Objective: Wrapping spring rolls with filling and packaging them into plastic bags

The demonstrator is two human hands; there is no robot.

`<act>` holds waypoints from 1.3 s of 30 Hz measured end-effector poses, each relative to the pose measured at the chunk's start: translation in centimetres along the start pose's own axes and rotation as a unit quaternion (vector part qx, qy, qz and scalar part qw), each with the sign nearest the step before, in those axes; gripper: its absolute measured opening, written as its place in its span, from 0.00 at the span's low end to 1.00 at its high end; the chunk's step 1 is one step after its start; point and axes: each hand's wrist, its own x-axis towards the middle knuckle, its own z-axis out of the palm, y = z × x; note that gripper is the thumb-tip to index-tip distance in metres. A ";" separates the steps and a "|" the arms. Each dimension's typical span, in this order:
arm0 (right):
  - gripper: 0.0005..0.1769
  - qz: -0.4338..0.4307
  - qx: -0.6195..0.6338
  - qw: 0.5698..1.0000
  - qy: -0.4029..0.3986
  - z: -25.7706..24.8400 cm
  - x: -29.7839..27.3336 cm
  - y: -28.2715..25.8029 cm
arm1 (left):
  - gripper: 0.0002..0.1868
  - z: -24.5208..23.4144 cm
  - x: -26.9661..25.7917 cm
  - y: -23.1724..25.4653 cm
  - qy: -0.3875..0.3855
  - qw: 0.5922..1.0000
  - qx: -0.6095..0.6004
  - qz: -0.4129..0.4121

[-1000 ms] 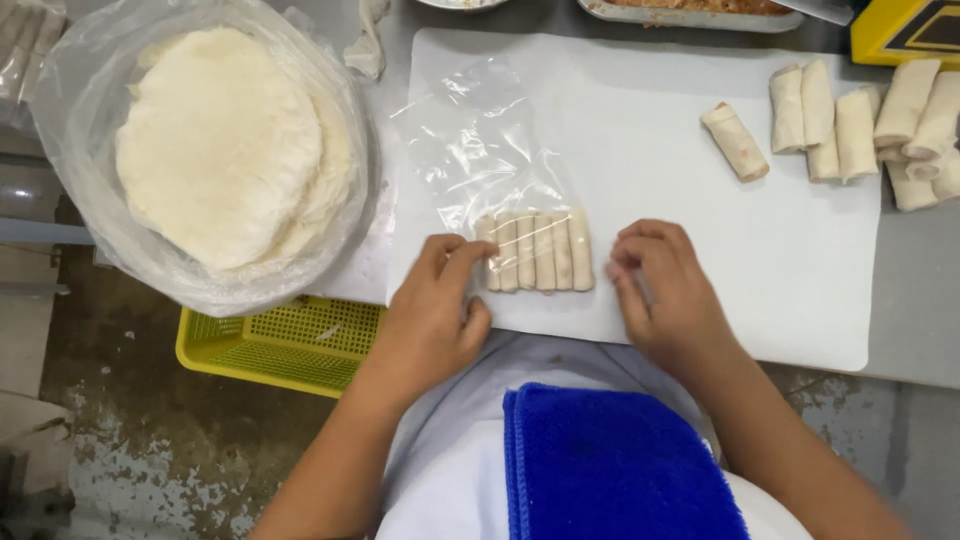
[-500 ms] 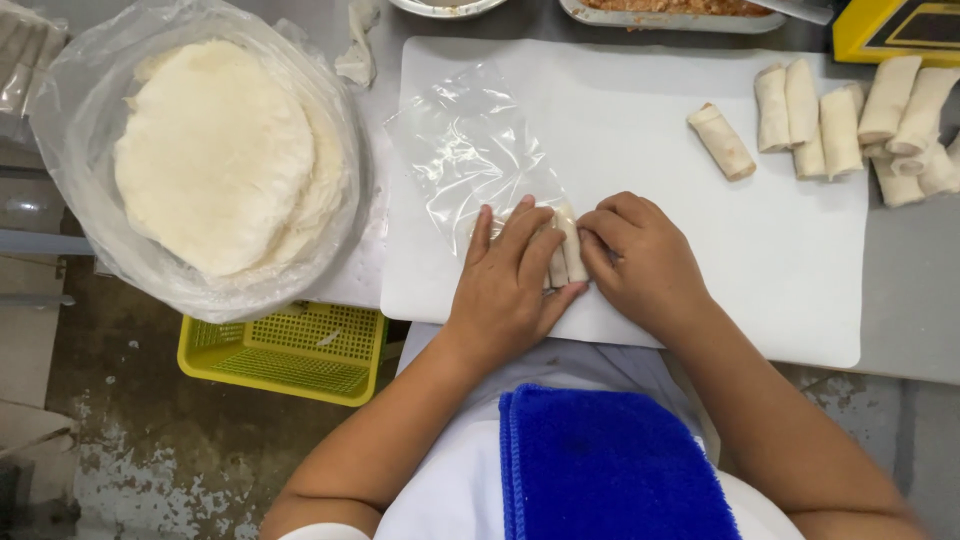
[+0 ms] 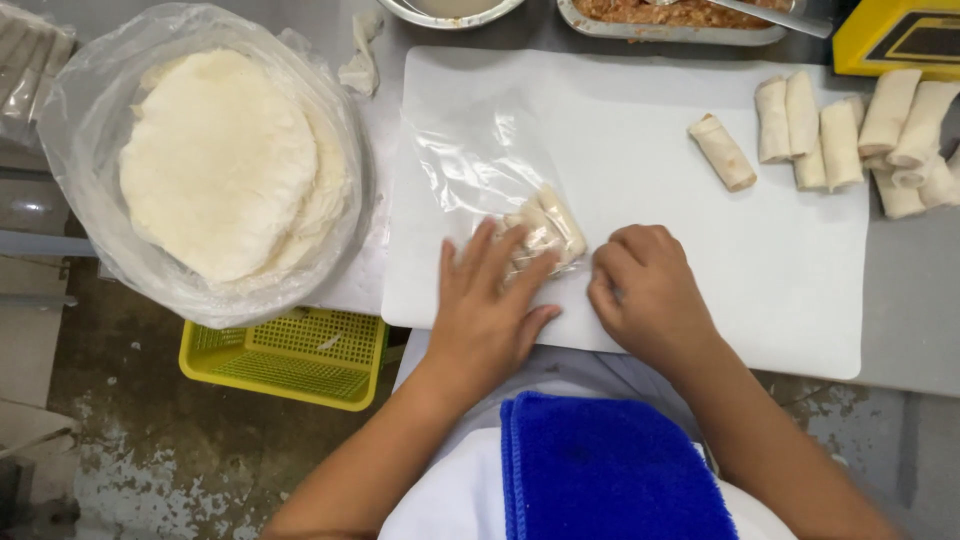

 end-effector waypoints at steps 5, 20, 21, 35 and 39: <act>0.27 0.038 0.230 0.970 -0.070 -3.0 1.9 -3.9 | 0.27 -3.2 -2.6 -0.8 -0.078 0.975 -0.139 -0.153; 0.28 -0.059 0.021 0.998 -0.008 1.8 2.4 -6.0 | 0.09 -2.4 -3.1 -1.1 0.047 0.988 -0.110 -0.102; 0.27 -0.089 -0.002 0.996 0.006 2.2 2.4 -6.2 | 0.08 -2.1 -3.1 -1.0 0.056 0.986 -0.116 -0.104; 0.23 -0.112 -0.040 0.993 -0.007 3.7 4.0 -6.2 | 0.10 -1.9 -3.5 -0.4 0.095 0.956 -0.222 -0.166; 0.31 -0.107 -0.004 0.994 -0.007 3.5 3.7 -5.9 | 0.10 -1.4 -4.0 -0.4 0.091 0.959 -0.211 -0.168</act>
